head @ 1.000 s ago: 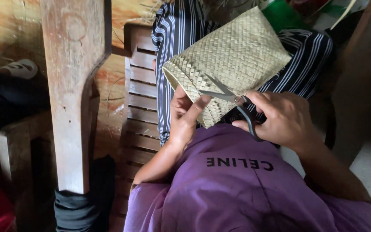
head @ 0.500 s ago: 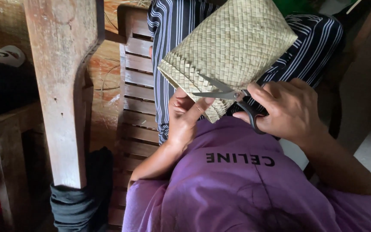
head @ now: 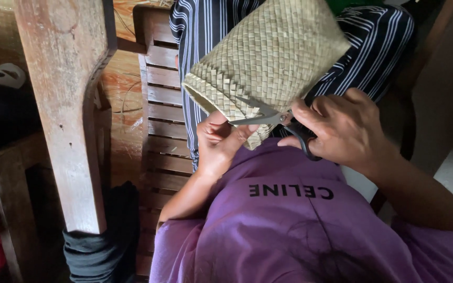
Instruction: Trimming excess woven material from the edge of a handmade basket using scissors.
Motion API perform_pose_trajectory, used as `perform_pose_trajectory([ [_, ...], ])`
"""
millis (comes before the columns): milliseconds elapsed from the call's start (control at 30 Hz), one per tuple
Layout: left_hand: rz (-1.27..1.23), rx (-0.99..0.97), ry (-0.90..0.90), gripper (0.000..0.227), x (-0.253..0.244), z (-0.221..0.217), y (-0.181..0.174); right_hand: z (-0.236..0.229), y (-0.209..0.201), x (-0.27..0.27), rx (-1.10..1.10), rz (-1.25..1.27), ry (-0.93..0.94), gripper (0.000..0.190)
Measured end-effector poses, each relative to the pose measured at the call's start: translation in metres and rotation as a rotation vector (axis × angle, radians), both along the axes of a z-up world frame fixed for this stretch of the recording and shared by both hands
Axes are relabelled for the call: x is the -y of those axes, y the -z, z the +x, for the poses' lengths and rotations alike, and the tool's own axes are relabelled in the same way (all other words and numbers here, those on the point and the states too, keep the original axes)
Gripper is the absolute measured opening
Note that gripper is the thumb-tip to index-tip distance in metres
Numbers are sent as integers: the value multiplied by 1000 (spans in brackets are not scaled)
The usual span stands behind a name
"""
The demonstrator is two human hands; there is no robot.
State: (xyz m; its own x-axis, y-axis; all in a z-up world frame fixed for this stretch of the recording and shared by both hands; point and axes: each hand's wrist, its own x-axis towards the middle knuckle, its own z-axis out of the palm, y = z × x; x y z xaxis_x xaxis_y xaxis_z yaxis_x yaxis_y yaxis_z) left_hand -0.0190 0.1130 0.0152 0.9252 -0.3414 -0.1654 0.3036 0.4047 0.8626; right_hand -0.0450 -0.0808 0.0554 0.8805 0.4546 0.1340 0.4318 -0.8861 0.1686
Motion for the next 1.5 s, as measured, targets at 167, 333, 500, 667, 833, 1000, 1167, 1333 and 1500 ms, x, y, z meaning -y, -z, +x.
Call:
perform_pose_trajectory([
  [167,17,51,45,20,-2,1,-3,0,-1,2,-57,96,-18,58],
  [333,16,35,49,22,0,1,-9,0,-1,0,-141,204,8,52],
  [500,43,-15,25,8,5,1,-14,2,-2,-1,-104,237,-23,49],
  [667,-100,-4,-8,14,9,-5,-3,2,3,2,-111,272,-43,51],
  [833,-53,-44,-47,11,9,-11,3,3,2,4,-132,303,-64,47],
  [1000,16,-29,-67,11,11,-10,0,3,2,4,-144,326,-68,45],
  [1167,43,-16,-66,8,11,-9,-2,2,5,4,-165,336,-65,47],
  [1333,131,-55,-68,5,11,-7,-7,2,6,3,-186,379,-59,42],
  [1500,112,-30,-65,14,12,-5,-8,2,8,4,-174,350,-59,40],
])
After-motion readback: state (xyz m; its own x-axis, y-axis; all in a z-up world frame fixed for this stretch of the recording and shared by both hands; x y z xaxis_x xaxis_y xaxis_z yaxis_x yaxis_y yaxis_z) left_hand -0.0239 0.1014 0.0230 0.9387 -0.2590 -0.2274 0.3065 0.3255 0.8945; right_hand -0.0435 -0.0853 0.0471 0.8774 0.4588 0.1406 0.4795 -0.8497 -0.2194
